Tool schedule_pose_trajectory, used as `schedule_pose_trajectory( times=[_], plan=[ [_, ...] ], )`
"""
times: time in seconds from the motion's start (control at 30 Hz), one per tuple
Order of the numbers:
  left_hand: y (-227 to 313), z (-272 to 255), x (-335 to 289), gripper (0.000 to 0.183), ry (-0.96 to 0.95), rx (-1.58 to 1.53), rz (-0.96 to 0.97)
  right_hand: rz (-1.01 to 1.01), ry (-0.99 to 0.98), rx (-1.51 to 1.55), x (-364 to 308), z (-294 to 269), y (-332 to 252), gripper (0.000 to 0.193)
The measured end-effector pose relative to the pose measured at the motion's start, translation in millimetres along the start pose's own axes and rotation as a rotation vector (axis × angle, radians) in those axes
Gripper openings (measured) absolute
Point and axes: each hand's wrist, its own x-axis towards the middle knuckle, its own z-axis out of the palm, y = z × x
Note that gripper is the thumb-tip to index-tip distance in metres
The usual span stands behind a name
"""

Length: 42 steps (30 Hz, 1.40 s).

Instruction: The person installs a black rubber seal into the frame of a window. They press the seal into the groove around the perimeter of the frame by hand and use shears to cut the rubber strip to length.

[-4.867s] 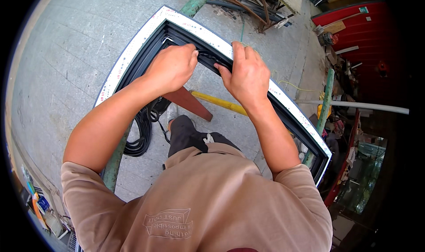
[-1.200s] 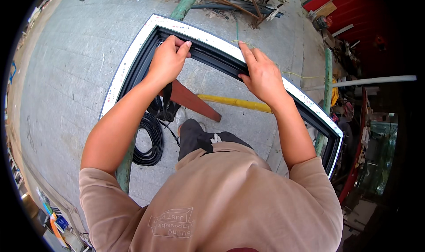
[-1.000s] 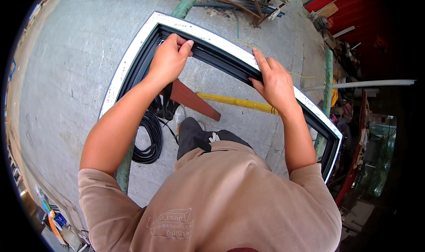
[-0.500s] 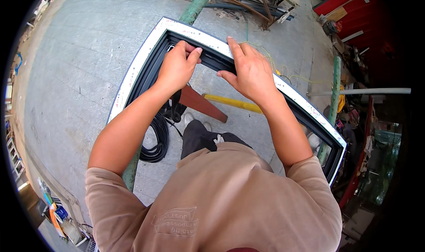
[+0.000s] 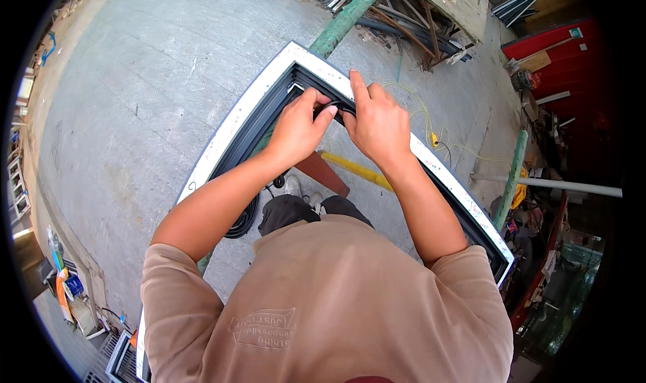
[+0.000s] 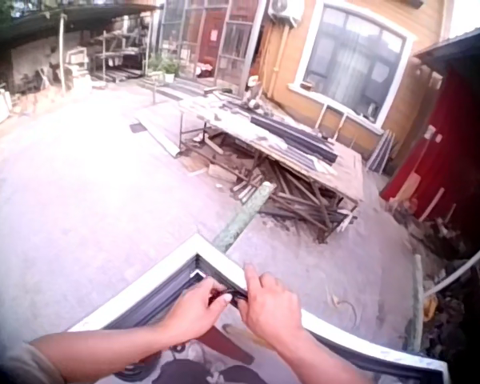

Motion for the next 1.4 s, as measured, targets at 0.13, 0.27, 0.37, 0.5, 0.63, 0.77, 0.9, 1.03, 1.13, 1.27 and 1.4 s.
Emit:
schedule_pose_trajectory(
  times=[0.13,0.27,0.37,0.5,0.63,0.77,0.9,1.03,1.13,1.27,1.4],
  plan=[
    [4,-5,-32,0.048,0.005,0.05,-0.073,-0.037,0.024,0.015,0,1,0,0.082],
    [-1,-1,-71,0.056,0.05,0.066,-0.152,-0.018,-0.006,0.014,1,-1,0,0.083],
    [-9,11,-100,0.057,0.136,0.109,-0.099,-0.022,-0.015,-0.005,-1,-2,0,0.084],
    [-16,20,-131,0.054,0.161,0.023,-0.137,-0.029,-0.016,-0.016,0,-4,2,0.084],
    [-28,24,-156,0.044,0.23,0.076,-0.198,-0.043,-0.027,0.003,-1,-1,3,0.085],
    [-33,24,-162,0.038,0.314,0.057,-0.212,-0.046,-0.022,-0.004,0,-1,3,0.087],
    [-13,4,-154,0.031,0.244,0.232,-0.156,-0.049,-0.019,-0.021,0,-1,4,0.089],
    [16,-32,-125,0.028,0.088,0.459,-0.182,-0.061,-0.017,-0.02,0,2,6,0.088],
    [36,-57,-96,0.021,0.029,0.543,-0.221,-0.063,-0.017,-0.022,1,3,6,0.086],
    [33,-69,-65,0.019,-0.026,0.612,-0.129,-0.073,0.014,-0.026,2,5,8,0.086],
    [27,-70,-48,0.033,-0.141,0.629,-0.101,-0.059,-0.002,-0.033,2,3,4,0.086]
  ],
)
